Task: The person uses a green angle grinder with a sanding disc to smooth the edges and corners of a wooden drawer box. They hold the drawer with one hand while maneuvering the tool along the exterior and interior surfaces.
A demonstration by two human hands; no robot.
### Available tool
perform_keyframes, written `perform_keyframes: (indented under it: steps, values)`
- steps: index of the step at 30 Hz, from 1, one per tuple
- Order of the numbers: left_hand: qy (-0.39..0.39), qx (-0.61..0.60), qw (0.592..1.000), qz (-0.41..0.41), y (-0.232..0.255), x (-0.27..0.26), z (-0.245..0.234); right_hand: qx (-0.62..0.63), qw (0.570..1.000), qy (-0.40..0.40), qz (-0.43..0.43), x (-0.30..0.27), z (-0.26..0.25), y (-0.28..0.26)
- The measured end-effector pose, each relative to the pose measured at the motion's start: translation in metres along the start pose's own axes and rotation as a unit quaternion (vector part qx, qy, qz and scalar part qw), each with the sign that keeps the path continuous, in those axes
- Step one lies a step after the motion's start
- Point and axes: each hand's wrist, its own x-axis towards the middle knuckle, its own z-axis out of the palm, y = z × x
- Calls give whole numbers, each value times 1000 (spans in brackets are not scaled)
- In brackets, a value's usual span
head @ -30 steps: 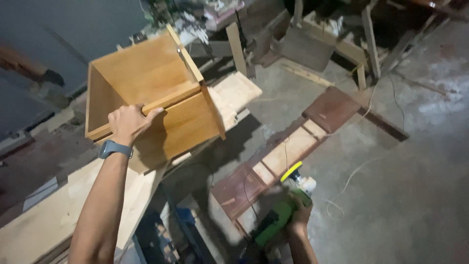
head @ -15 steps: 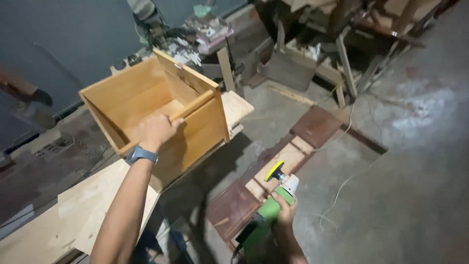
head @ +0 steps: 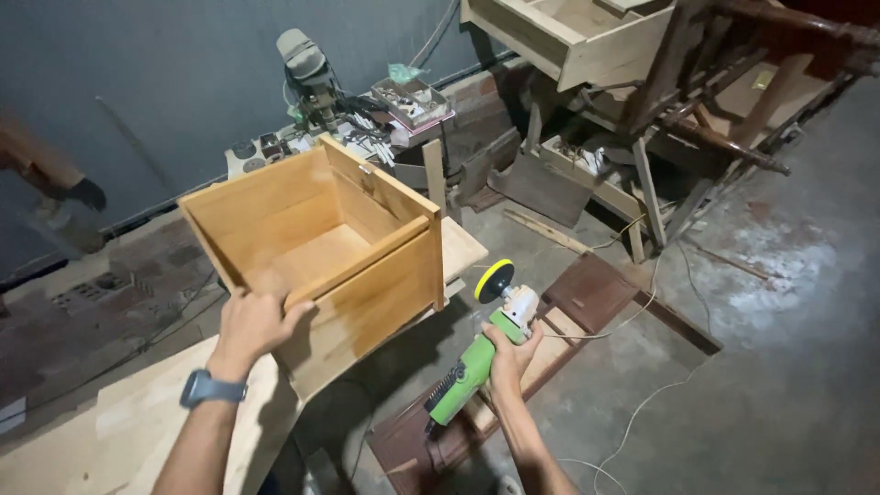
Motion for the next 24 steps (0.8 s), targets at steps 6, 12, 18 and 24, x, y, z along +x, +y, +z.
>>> perform_keyframes:
  steps: [6,12,18,24]
  values:
    - [-8,21,999,-31,38,0,-4,43,999,-5,18,32,30,-10]
    - [-24,-68,997,-38,92,2,3,35,998,-37,-25,55,62,-21]
    - [-145,-116,981,63,93,1,1,111,983,-143,40,116,83,-9]
    - [-129,-109,975,145,97,-9,10,170,963,-188,94,146,102,6]
